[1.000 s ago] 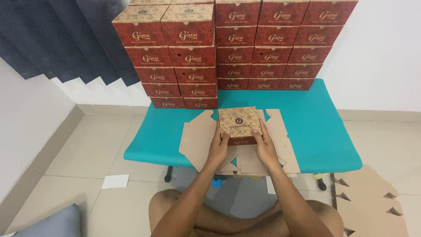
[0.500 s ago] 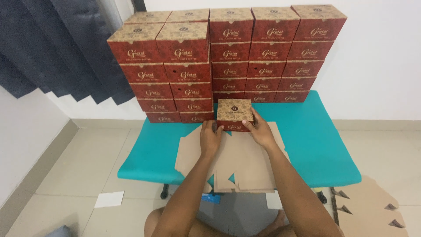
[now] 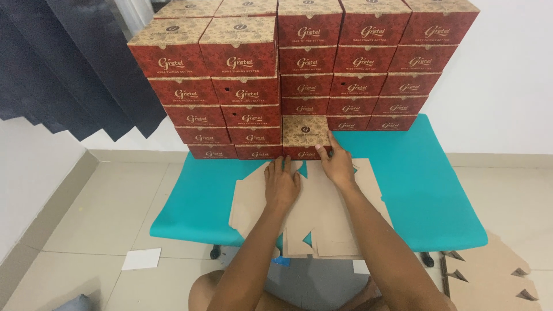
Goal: Folding cardboard templates into small boxes and stacking them on a low table.
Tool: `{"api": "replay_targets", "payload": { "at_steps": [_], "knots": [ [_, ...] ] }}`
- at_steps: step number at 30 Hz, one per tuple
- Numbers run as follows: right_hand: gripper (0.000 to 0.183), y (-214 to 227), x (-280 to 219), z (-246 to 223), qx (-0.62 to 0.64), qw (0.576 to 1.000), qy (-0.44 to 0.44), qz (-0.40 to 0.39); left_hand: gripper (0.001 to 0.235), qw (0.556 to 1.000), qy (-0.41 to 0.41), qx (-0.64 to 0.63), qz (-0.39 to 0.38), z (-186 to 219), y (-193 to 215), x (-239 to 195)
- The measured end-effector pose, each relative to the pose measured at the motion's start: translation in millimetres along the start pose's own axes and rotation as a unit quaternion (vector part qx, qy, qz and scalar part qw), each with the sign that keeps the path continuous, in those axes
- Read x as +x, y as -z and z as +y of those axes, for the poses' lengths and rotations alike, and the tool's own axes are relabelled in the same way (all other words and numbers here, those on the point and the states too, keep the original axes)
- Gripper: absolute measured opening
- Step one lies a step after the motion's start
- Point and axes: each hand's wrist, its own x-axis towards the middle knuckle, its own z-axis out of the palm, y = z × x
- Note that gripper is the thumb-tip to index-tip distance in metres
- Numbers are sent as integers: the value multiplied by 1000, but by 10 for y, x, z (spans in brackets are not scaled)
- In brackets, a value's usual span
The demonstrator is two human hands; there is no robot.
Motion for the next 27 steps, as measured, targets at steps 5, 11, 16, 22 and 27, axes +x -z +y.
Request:
{"api": "replay_targets", "payload": {
  "at_steps": [5,11,16,22,27],
  "knots": [
    [61,9,-8,-50,-1,1000,14,-2,54,999,3,12,-31,56,56,5],
    [63,-8,-38,-85,-6,1000,2,-21,58,999,24,-31,-15,0,17,19],
    [62,-63,-37,-81,-9,1000,-4,-21,60,998,48,-47,-15,-18,-27,38],
    [65,22,-43,-119,-6,999,-6,-50,60,997,47,-60,-5,-17,-9,47],
    [81,366,-168,-220,31,995,18,-91,49,999,26,-44,18,-93,-100,77]
  ]
}}
